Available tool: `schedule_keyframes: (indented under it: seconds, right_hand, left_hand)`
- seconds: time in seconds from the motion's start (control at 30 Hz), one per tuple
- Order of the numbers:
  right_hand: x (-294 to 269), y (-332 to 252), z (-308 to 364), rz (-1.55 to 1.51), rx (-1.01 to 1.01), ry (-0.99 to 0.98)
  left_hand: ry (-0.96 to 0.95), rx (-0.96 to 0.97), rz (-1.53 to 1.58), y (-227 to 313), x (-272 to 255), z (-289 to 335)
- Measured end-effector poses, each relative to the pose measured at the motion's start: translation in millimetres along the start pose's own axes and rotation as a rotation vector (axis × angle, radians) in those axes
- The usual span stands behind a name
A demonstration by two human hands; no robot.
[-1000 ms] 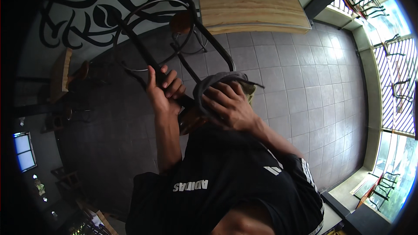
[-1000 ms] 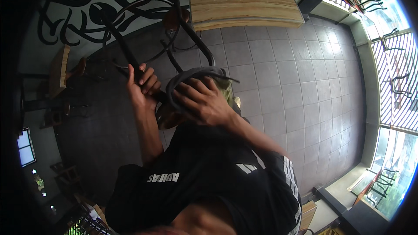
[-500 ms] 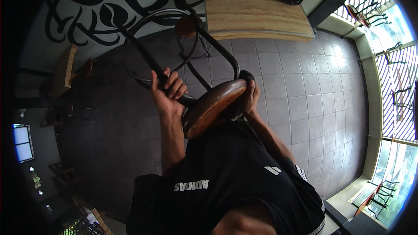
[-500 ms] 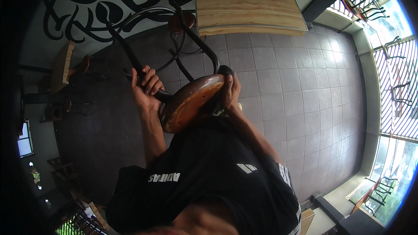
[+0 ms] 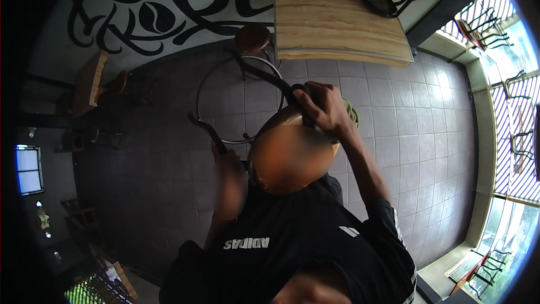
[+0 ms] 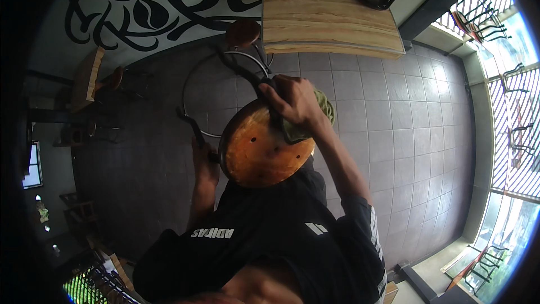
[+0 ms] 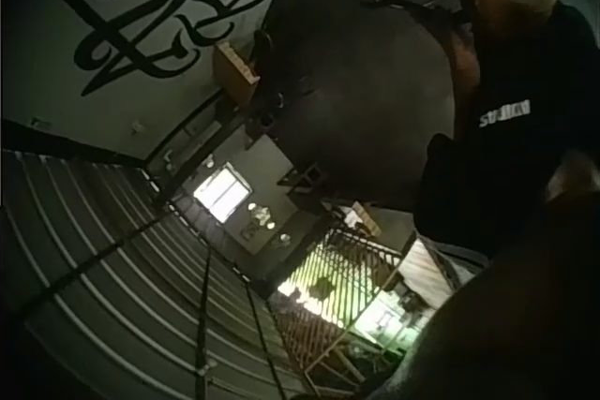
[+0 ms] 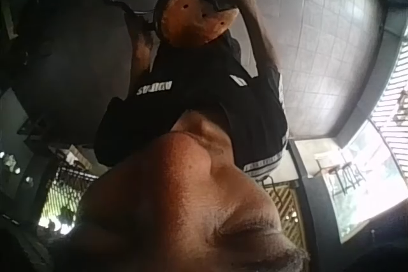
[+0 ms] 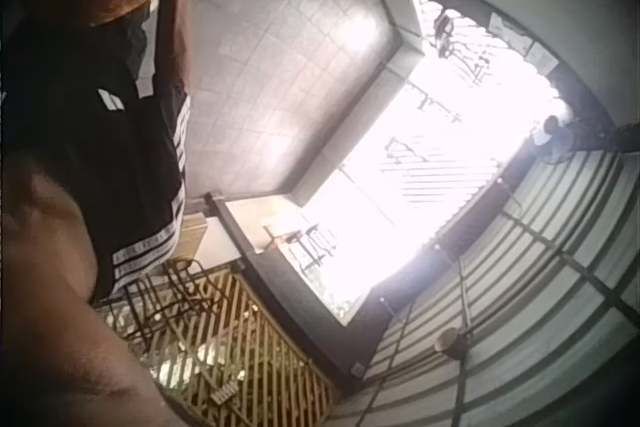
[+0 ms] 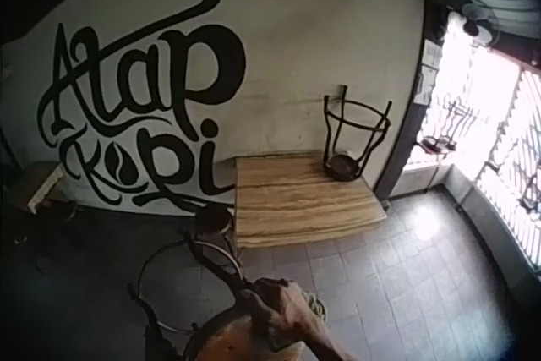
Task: Cleaning a metal and wood chair using a cloth.
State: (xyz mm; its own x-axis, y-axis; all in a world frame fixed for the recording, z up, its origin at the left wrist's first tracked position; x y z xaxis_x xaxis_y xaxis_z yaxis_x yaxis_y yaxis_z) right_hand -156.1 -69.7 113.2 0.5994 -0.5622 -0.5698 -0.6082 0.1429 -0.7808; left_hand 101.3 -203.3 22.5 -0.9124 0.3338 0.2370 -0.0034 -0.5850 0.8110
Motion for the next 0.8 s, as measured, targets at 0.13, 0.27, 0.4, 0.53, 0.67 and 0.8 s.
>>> schedule_keyframes:
  seconds: [0.13, 0.27, 0.4, 0.53, 0.67, 0.8]
  right_hand:
    - [9.4, -20.5, -12.1, -0.029, -0.017, -0.067]
    - [18.2, -11.0, -14.3, -0.019, -0.058, -0.127]
    - [26.0, 17.3, -13.5, -0.204, -0.259, -0.109]
    - [28.2, 29.5, -4.6, -0.449, -0.205, -0.118]
    - [19.0, 8.7, 1.5, -0.237, -0.402, -0.096]
    - [44.9, -52.9, 22.4, 0.230, -0.727, -0.154]
  left_hand:
    - [0.149, 0.306, -0.376, 4.4, -18.8, 0.3]
    - [-0.396, 0.618, -1.062, 31.1, -33.8, -7.1]
    - [-0.720, 0.450, -0.904, 48.1, -14.8, 5.6]
    - [-0.737, 0.953, -0.993, 38.0, -21.2, -3.8]
    - [-0.656, 1.227, -1.005, 56.4, 6.8, -0.4]
    - [-0.741, 1.243, -1.113, 69.6, 32.6, 0.2]
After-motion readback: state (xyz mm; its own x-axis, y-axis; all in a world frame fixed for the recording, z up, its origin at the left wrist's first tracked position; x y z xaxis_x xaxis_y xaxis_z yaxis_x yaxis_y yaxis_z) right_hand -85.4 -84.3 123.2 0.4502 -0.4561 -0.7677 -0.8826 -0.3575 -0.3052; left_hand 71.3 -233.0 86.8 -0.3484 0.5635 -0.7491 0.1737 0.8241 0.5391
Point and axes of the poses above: each hand's wrist, its own z-axis away from the middle knuckle, its own x-axis out of the palm, y = z × x, the point moved 1 cm from there along -z, towards the middle knuckle, and after that the axes turned 4 degrees about -x, right-handed, at the moved point
